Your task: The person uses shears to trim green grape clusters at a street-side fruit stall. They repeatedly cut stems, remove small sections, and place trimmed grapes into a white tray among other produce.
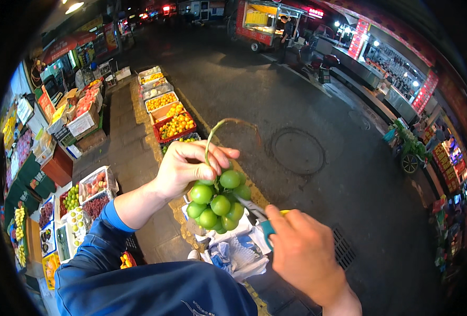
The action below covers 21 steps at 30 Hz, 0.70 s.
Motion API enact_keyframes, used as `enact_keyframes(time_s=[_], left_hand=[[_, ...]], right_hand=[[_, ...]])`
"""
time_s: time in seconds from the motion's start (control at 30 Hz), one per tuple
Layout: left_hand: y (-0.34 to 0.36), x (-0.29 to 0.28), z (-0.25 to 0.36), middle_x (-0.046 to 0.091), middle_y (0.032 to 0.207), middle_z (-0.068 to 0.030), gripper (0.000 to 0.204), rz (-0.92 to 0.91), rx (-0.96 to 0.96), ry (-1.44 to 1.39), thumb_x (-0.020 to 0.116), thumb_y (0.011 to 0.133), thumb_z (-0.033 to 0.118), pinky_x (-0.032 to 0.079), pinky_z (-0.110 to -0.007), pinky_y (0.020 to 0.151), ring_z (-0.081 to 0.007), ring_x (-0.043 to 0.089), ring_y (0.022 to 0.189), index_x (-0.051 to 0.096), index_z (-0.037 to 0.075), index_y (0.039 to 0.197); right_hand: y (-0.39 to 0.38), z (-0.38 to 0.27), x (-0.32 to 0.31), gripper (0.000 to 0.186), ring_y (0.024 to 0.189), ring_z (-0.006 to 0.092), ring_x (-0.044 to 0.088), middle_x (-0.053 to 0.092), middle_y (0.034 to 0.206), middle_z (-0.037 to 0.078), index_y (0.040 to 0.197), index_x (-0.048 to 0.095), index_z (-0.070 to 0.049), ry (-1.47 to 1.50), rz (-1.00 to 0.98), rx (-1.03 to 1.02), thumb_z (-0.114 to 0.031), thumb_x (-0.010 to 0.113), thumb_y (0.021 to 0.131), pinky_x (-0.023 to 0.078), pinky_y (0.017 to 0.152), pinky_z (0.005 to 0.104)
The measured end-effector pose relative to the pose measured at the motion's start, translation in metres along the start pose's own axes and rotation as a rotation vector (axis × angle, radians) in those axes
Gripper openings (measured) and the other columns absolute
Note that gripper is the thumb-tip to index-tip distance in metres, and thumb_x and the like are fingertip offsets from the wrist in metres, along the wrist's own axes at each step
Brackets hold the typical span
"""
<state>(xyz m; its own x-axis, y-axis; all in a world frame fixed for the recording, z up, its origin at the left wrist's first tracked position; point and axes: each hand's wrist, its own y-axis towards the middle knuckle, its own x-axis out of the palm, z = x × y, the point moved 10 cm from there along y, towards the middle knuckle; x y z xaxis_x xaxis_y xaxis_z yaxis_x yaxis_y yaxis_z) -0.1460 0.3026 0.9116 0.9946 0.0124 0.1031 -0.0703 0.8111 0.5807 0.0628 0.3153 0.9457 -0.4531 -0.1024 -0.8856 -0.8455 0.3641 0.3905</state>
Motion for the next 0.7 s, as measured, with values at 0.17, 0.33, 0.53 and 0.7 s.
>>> enact_keyframes(time_s=[0.17, 0.33, 0.53, 0.7], left_hand=[[0.008, -0.014, -0.001, 0.07, 0.102, -0.0133, 0.016, 0.144, -0.047, -0.083, 0.079, 0.084, 0.011, 0.046, -0.05, 0.108, -0.0344, 0.063, 0.117, 0.074, -0.002, 0.092], [0.033, -0.018, 0.022, 0.071, 0.106, -0.0116, 0.016, 0.202, 0.014, -0.076, 0.076, 0.089, 0.011, 0.052, -0.044, 0.101, -0.0292, 0.063, 0.118, 0.073, -0.002, 0.098], [0.054, -0.011, 0.056, 0.071, 0.108, -0.0132, 0.011, 0.229, 0.069, -0.078, 0.072, 0.092, 0.009, 0.053, -0.04, 0.1, -0.0266, 0.065, 0.116, 0.073, 0.0, 0.097], [0.055, -0.004, 0.071, 0.074, 0.097, -0.0099, 0.015, 0.291, 0.066, -0.027, 0.076, 0.089, 0.009, 0.058, -0.03, 0.081, -0.0145, 0.07, 0.086, 0.074, -0.002, 0.099]], right_hand=[[-0.02, 0.024, -0.045, 0.047, 0.077, 0.0259, 0.069, 0.067, 0.089, 0.017, 0.119, 0.067, 0.004, 0.271, 0.234, 0.23, 0.005, 0.067, 0.072, 0.052, 0.065, 0.0315], [-0.016, -0.008, -0.031, 0.05, 0.075, 0.0265, 0.064, 0.065, 0.091, 0.016, 0.119, 0.065, 0.008, 0.113, 0.119, 0.028, 0.006, 0.068, 0.07, 0.052, 0.068, 0.0346], [-0.005, -0.039, -0.033, 0.037, 0.078, 0.0289, 0.06, 0.06, 0.09, 0.015, 0.115, 0.07, 0.003, -0.492, 0.274, -0.154, -0.001, 0.07, 0.078, 0.054, 0.068, 0.0369], [-0.002, -0.061, -0.038, 0.026, 0.077, 0.0264, 0.058, 0.061, 0.089, 0.016, 0.113, 0.071, 0.002, -0.829, 0.357, -0.279, -0.005, 0.065, 0.089, 0.053, 0.068, 0.0348]])
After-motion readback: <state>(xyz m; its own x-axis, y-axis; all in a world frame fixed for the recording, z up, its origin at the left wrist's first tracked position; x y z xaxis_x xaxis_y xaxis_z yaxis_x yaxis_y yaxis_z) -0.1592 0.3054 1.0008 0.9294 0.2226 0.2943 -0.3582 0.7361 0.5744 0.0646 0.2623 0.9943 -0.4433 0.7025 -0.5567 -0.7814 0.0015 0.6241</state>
